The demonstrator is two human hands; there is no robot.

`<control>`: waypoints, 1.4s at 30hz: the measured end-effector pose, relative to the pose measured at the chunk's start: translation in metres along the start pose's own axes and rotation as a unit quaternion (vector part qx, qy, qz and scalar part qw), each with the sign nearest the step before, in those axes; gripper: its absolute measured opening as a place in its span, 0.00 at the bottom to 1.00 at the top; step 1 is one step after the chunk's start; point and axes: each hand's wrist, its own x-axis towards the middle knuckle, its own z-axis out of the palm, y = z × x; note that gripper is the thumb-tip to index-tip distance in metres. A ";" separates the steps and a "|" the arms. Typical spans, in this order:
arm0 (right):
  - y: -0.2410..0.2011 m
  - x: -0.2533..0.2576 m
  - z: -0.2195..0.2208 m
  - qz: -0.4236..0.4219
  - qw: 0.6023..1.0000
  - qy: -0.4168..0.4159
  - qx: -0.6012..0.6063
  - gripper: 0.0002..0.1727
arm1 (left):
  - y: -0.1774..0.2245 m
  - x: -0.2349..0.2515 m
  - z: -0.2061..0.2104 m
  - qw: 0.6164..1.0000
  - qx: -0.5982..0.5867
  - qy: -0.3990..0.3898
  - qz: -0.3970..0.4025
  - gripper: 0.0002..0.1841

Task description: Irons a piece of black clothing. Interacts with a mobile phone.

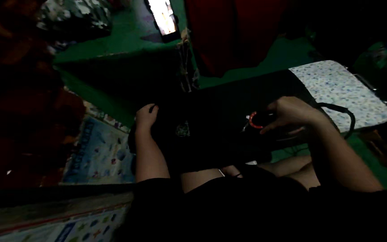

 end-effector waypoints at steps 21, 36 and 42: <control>-0.133 0.134 0.019 -0.108 0.992 0.036 -0.047 0.32 | -0.069 -0.024 -0.014 0.943 -0.218 0.127 -0.218 0.27; -0.241 0.215 0.019 -0.004 0.999 0.028 -0.027 0.30 | -0.011 -0.071 -0.032 0.923 -0.209 0.082 -0.311 0.31; -0.242 0.239 0.020 -0.109 0.991 -0.030 -0.067 0.33 | -0.074 -0.059 -0.002 0.901 -0.266 0.174 -0.296 0.35</control>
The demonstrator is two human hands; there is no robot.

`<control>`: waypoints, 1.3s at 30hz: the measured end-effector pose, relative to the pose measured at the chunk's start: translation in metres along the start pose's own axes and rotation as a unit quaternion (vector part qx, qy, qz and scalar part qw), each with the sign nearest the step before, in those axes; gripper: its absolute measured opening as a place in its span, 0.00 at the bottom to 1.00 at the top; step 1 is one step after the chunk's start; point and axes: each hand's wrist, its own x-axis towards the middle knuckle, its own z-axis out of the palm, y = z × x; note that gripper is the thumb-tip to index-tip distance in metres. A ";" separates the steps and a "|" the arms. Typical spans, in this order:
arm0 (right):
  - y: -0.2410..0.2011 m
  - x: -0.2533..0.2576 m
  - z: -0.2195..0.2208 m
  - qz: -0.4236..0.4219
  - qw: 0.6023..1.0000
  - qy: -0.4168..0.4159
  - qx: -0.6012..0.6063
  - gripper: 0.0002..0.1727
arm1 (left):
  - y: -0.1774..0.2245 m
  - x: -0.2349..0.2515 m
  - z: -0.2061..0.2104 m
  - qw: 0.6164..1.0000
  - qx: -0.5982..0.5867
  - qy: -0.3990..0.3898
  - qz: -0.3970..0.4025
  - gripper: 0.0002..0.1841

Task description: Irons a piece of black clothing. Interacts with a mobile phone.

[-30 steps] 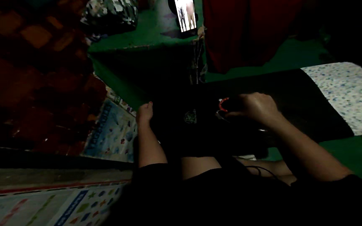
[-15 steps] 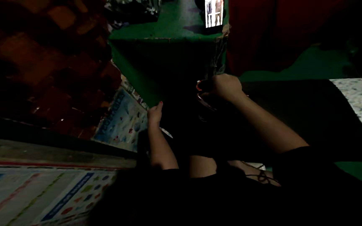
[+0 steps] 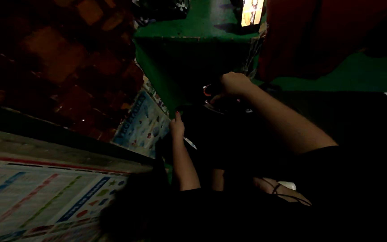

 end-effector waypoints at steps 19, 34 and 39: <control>-0.045 0.016 0.009 0.038 0.998 0.048 0.018 0.29 | 0.000 -0.023 -0.003 0.989 0.055 0.140 0.001 0.35; -0.025 -0.041 0.012 -0.087 0.994 -0.065 0.002 0.33 | -0.011 -0.053 -0.019 0.983 0.126 0.134 0.008 0.34; 0.015 -0.072 0.010 0.004 1.000 -0.009 0.018 0.31 | -0.031 -0.076 -0.026 0.977 0.155 0.140 0.049 0.32</control>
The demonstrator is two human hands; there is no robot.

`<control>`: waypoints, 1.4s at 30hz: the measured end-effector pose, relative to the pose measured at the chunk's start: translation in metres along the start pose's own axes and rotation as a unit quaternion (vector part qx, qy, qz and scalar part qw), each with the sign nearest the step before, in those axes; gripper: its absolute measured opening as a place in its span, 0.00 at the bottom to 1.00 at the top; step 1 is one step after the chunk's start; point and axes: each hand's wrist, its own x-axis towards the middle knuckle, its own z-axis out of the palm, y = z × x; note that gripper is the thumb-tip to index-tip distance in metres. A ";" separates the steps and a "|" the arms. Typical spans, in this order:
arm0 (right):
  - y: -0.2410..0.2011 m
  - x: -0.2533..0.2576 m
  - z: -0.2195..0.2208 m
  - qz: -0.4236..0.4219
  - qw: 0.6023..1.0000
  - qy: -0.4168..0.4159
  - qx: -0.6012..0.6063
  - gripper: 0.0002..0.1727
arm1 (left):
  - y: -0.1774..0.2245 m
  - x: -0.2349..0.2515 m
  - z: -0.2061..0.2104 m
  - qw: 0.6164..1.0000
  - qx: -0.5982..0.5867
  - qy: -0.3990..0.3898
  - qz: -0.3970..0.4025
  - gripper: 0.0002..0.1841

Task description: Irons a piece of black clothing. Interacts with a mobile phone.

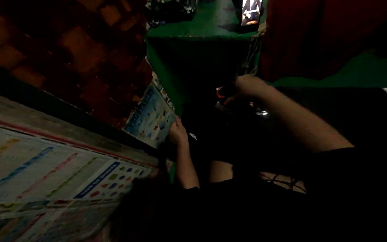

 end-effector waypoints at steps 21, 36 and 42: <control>0.071 -0.056 -0.006 0.013 1.000 0.009 0.024 0.32 | -0.033 -0.045 0.034 0.948 -0.317 -0.032 0.000 0.29; -0.046 -0.026 0.026 -0.001 0.998 0.051 0.025 0.28 | -0.091 -0.105 0.019 0.887 -0.329 -0.311 0.088 0.14; -0.062 -0.008 0.027 -0.081 0.997 -0.008 -0.005 0.31 | -0.101 -0.103 0.019 0.876 -0.337 -0.314 0.143 0.05</control>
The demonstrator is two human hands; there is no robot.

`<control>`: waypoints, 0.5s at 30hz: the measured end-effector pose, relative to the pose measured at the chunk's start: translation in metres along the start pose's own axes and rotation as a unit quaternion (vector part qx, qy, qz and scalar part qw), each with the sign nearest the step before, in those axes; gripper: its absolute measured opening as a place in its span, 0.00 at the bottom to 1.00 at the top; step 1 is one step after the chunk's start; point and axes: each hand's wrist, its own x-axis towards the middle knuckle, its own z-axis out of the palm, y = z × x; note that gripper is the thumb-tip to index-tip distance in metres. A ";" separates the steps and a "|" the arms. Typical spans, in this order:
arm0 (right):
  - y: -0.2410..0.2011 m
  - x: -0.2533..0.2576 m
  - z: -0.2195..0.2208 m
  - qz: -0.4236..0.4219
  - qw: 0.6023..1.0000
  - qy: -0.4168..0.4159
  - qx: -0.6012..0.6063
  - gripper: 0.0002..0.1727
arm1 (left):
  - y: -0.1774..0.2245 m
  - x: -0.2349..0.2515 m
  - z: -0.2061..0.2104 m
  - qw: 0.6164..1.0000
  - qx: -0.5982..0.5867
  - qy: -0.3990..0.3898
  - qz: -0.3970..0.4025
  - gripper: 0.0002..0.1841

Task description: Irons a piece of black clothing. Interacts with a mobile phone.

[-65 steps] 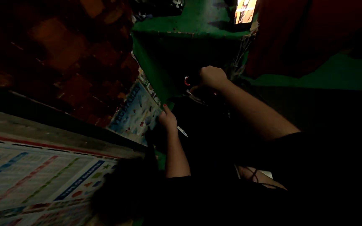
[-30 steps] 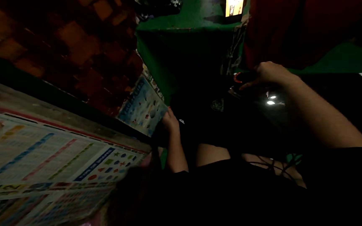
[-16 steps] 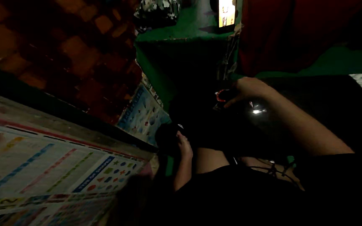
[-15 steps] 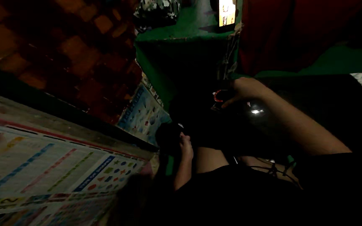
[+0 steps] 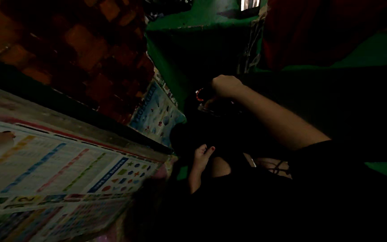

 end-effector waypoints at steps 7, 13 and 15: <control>0.023 -0.064 0.002 -0.102 0.990 -0.094 -0.017 0.28 | 0.021 -0.003 0.009 0.995 -0.024 -0.045 -0.083 0.18; 0.084 -0.159 0.006 -0.030 0.998 -0.052 -0.001 0.26 | 0.041 -0.009 0.013 0.983 -0.025 -0.104 -0.148 0.23; 0.112 -0.185 0.012 0.015 1.000 -0.018 0.005 0.23 | 0.037 -0.008 0.008 0.981 -0.049 -0.135 -0.133 0.23</control>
